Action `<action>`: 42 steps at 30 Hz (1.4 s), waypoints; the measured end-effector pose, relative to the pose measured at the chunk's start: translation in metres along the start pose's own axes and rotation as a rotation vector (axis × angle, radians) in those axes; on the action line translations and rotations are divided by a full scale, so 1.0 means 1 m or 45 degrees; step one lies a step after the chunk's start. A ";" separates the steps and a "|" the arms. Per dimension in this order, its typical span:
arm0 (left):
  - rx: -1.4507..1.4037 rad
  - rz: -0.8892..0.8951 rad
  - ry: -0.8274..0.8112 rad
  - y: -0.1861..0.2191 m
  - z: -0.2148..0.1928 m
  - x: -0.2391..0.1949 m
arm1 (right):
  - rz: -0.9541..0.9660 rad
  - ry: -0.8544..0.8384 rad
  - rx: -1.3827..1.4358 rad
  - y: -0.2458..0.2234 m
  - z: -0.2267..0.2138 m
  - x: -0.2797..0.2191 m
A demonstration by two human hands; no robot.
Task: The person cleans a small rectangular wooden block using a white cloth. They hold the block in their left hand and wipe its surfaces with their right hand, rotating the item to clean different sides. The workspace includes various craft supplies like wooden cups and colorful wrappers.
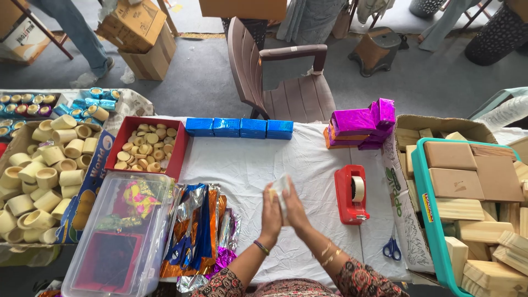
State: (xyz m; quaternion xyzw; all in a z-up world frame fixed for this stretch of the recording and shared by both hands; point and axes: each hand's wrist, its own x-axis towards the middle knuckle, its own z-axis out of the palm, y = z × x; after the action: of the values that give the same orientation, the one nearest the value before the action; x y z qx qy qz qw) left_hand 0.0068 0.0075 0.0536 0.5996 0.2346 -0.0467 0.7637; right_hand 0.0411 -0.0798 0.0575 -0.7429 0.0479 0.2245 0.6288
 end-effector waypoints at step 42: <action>-0.123 -0.015 0.089 -0.008 -0.019 0.024 | 0.137 -0.155 0.106 -0.002 0.015 -0.026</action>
State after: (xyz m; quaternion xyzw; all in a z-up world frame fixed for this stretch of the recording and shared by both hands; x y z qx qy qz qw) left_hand 0.0195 0.0285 0.0331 0.5621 0.2665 -0.0189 0.7827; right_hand 0.0139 -0.0703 0.0677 -0.6974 0.0589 0.3004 0.6480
